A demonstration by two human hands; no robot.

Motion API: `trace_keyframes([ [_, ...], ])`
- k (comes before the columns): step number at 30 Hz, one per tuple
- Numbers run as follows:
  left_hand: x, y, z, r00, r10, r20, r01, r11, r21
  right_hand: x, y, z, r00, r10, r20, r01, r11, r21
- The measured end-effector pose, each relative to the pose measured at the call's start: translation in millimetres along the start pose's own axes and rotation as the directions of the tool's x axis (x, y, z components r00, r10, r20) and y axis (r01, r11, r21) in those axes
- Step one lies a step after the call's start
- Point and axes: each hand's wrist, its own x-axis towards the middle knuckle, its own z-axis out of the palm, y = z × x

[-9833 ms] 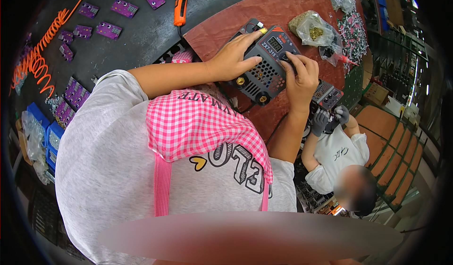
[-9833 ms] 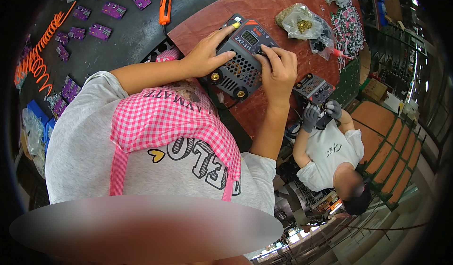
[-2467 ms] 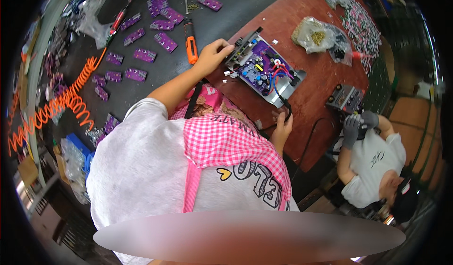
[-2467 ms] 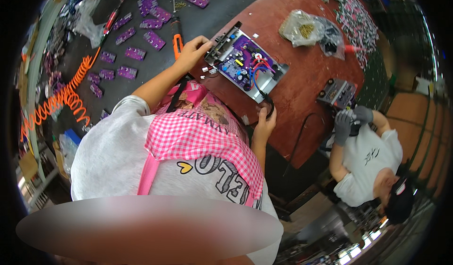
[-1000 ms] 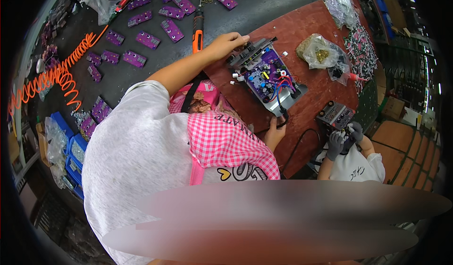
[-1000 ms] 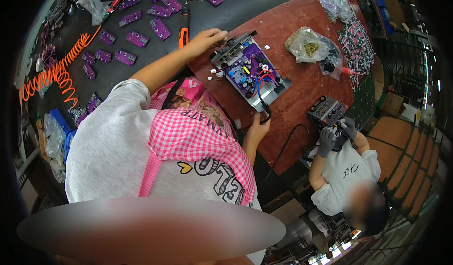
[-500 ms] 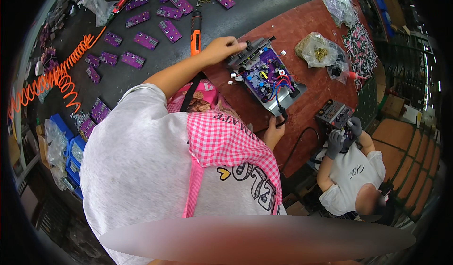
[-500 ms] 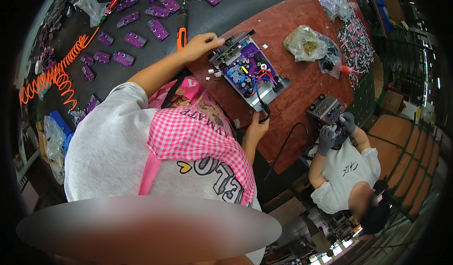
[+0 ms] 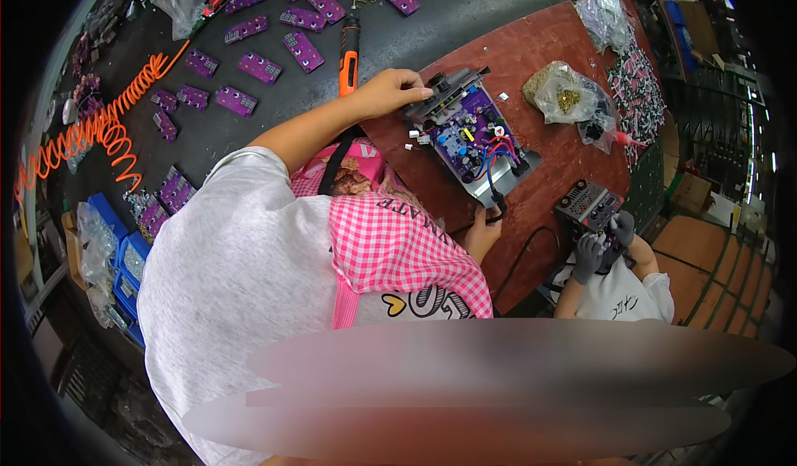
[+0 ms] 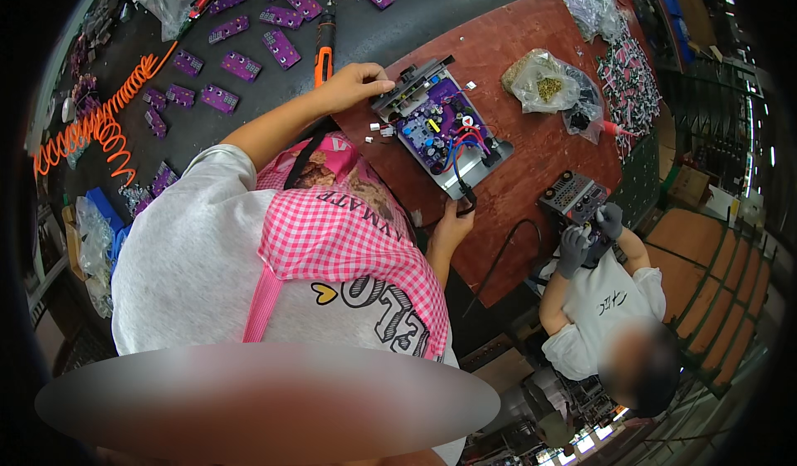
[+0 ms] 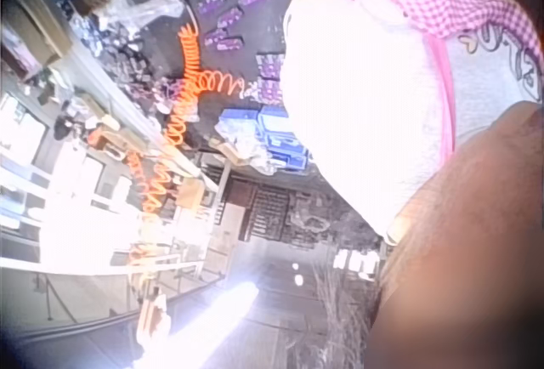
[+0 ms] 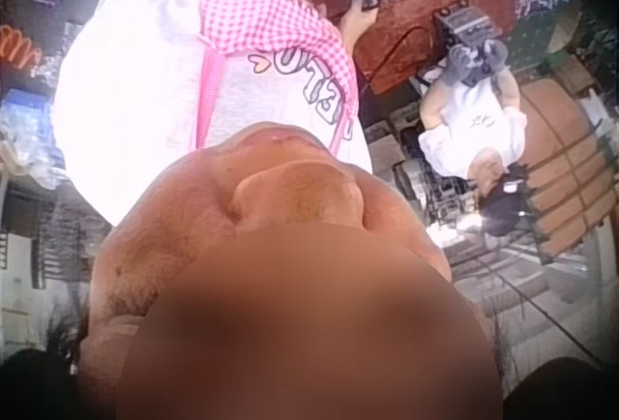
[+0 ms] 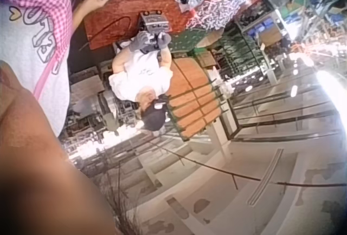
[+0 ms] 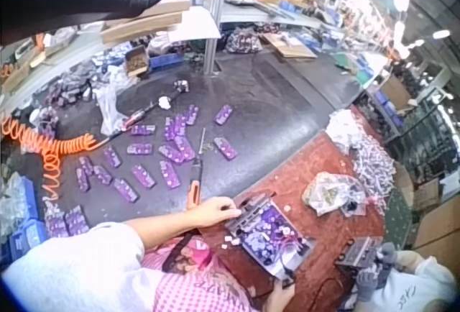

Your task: Assemble and inspect the internal components of an electronic inverter welder unit.

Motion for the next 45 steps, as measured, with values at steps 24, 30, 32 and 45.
trace_keyframes([
  [24,11,-7,66,0.956,0.168,-0.241,-0.152,0.985,0.085,36,-19,-28,0.976,-0.207,-0.062,0.192,0.962,-0.196],
  [30,-8,34,101,0.923,0.379,-0.075,-0.335,0.883,0.33,37,18,-66,0.975,0.052,-0.215,-0.046,0.998,0.034],
  [32,-9,44,107,0.9,0.428,-0.079,-0.386,0.87,0.306,40,25,-70,0.987,0.05,-0.152,-0.028,0.989,0.146],
  [45,-14,58,119,0.9,0.432,-0.052,-0.397,0.864,0.31,51,51,-85,0.978,0.082,-0.192,-0.055,0.989,0.139],
])
